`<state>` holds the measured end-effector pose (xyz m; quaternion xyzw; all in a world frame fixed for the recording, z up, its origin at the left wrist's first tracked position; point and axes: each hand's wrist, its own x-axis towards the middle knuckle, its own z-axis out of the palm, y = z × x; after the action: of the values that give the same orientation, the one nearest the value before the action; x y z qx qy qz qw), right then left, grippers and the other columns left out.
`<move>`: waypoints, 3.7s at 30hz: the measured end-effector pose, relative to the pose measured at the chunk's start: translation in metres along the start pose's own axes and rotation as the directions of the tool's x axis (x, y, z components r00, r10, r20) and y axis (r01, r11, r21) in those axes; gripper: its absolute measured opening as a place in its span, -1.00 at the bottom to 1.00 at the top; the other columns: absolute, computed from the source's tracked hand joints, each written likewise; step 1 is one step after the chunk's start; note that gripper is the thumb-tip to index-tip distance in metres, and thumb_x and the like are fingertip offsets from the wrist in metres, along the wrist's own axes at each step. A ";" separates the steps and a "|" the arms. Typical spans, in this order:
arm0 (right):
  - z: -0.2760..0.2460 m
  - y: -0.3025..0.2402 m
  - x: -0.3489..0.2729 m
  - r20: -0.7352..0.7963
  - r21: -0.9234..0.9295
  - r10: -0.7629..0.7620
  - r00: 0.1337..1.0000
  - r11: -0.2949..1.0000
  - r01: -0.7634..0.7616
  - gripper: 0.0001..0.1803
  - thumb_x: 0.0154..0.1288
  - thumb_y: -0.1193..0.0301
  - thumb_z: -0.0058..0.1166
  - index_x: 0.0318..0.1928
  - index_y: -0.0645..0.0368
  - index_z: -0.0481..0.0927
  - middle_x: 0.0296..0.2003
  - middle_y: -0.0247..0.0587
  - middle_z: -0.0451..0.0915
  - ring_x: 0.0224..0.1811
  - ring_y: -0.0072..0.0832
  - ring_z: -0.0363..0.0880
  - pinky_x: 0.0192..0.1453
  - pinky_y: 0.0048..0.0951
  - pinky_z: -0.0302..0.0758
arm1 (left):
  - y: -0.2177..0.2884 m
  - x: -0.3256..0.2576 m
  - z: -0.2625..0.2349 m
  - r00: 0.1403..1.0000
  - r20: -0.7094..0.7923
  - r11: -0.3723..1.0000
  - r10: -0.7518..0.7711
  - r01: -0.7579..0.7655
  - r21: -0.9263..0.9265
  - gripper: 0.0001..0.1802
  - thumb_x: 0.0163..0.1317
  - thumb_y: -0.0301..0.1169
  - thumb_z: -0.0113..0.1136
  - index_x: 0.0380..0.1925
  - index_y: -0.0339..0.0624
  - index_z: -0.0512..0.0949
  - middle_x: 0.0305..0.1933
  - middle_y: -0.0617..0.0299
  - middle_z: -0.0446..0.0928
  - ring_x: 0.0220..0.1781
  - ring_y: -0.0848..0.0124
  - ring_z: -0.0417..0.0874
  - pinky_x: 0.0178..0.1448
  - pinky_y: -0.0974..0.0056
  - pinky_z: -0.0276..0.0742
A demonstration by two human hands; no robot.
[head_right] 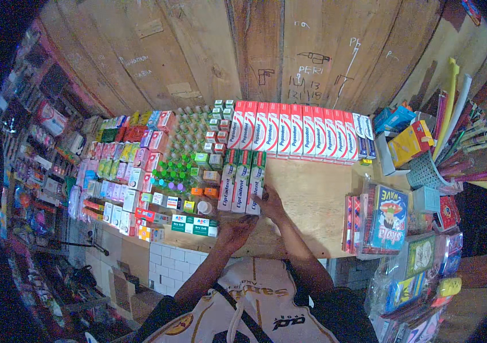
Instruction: Transferring and organizing toothpaste boxes from a cardboard shipping box onto a retail shelf.
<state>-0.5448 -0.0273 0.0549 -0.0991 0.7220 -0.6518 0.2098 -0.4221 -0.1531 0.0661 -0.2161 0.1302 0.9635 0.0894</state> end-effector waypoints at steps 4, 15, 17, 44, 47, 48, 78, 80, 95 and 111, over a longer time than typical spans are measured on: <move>0.003 -0.001 -0.001 0.032 0.102 -0.031 0.999 0.994 0.027 -0.41 0.22 0.33 0.21 0.17 0.35 0.34 -0.23 -0.15 0.63 -0.26 -0.52 0.59 -0.15 -0.45 0.52 | 0.003 0.001 -0.007 0.997 0.010 0.989 -0.081 0.082 -0.121 -0.36 0.02 -0.74 -0.05 0.20 -0.38 0.19 0.21 -0.03 0.29 0.31 0.14 0.30 0.43 0.15 0.23; 0.005 0.011 0.007 0.043 -0.013 -0.105 0.994 0.994 0.105 -0.47 0.29 0.31 0.11 0.17 0.32 0.32 -0.20 -0.15 0.62 -0.23 -0.52 0.59 -0.15 -0.45 0.52 | 0.005 -0.002 0.003 0.998 0.041 0.992 -0.049 0.054 -0.114 -0.37 0.04 -0.74 0.01 0.20 -0.28 0.23 0.23 -0.02 0.30 0.32 0.13 0.30 0.45 0.08 0.21; 0.003 0.012 0.005 0.040 -0.026 -0.117 0.992 0.993 0.118 -0.47 0.29 0.30 0.10 0.17 0.32 0.32 -0.20 -0.14 0.62 -0.23 -0.52 0.59 -0.15 -0.45 0.52 | 0.005 -0.004 0.006 0.998 0.038 0.994 -0.054 0.057 -0.091 -0.38 0.06 -0.72 0.00 0.20 -0.26 0.23 0.23 -0.03 0.30 0.32 0.12 0.30 0.45 0.07 0.21; -0.009 0.061 -0.052 -0.113 -0.260 -0.064 0.992 0.965 0.032 -0.46 0.31 0.32 0.06 0.24 0.21 0.28 -0.09 -0.16 0.53 -0.16 -0.54 0.53 -0.12 -0.48 0.51 | -0.029 -0.025 -0.014 0.999 -0.044 0.876 -0.001 0.023 0.482 -0.57 0.29 -0.32 0.02 0.10 -0.32 0.33 0.13 -0.06 0.43 0.14 0.17 0.50 0.20 0.14 0.43; -0.022 0.046 -0.098 0.107 0.047 0.238 0.965 0.969 -0.244 -0.56 0.31 0.37 0.06 0.16 0.26 0.38 -0.08 -0.13 0.50 -0.10 -0.48 0.53 0.00 -0.49 0.48 | -0.024 -0.036 -0.002 0.994 -0.111 0.711 -0.024 0.095 0.697 -0.62 0.29 -0.28 0.04 0.03 -0.27 0.41 -0.04 -0.01 0.54 -0.03 0.19 0.60 0.06 0.20 0.49; -0.024 0.047 -0.109 0.078 0.051 0.235 0.969 0.970 -0.239 -0.56 0.31 0.37 0.06 0.16 0.26 0.38 -0.08 -0.13 0.50 -0.10 -0.48 0.53 0.00 -0.49 0.48 | -0.023 -0.035 0.001 0.994 -0.096 0.702 -0.047 0.101 0.705 -0.62 0.29 -0.28 0.04 0.03 -0.27 0.41 -0.04 -0.01 0.54 -0.03 0.19 0.60 0.06 0.20 0.49; 0.255 0.052 -0.373 -0.864 0.417 0.399 0.308 0.909 -0.007 -0.72 0.28 0.35 0.07 -0.03 0.16 0.56 -0.43 -0.36 0.56 -0.42 -0.65 0.46 -0.41 -0.58 0.40 | -0.011 -0.167 -0.081 0.490 -0.117 -0.069 -0.864 0.116 0.991 -0.72 0.29 -0.24 0.07 -0.09 -0.15 0.48 -0.16 0.16 0.59 -0.21 0.41 0.61 -0.14 0.33 0.48; 0.265 0.048 -0.397 -0.898 0.411 0.393 0.199 0.909 0.062 -0.71 0.27 0.34 0.10 -0.05 0.20 0.56 -0.47 -0.33 0.55 -0.44 -0.62 0.48 -0.39 -0.56 0.43 | -0.031 -0.179 -0.083 0.392 -0.161 -0.136 -0.906 0.091 0.986 -0.72 0.30 -0.25 0.06 -0.08 -0.17 0.47 -0.17 0.16 0.59 -0.21 0.40 0.61 -0.13 0.32 0.47; 0.375 0.113 -0.604 -0.772 0.500 0.560 -0.299 0.827 0.258 -0.76 0.24 0.40 0.12 -0.10 0.21 0.57 -0.42 -0.28 0.58 -0.45 -0.64 0.50 -0.39 -0.59 0.43 | -0.150 -0.336 -0.147 0.052 -0.377 -0.380 -0.925 -0.113 0.918 -0.69 0.31 -0.34 0.05 -0.03 -0.29 0.42 -0.10 0.07 0.56 -0.09 0.34 0.60 -0.03 0.31 0.50; 0.306 0.266 -0.605 -0.774 0.571 0.628 0.080 0.747 -0.342 -0.20 -0.04 0.04 0.27 0.04 0.45 0.37 -0.06 0.26 0.51 0.05 0.02 0.49 0.08 -0.17 0.46 | -0.158 -0.393 -0.218 0.334 -0.424 -0.458 -0.842 -0.025 0.889 -0.69 0.24 -0.45 0.14 -0.03 -0.29 0.39 -0.25 0.17 0.57 -0.37 0.50 0.54 -0.30 0.46 0.44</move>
<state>0.1619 -0.0162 -0.1209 0.5796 0.6011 -0.5485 -0.0437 0.0500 -0.1119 0.0154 0.2064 0.5971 0.3358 0.6986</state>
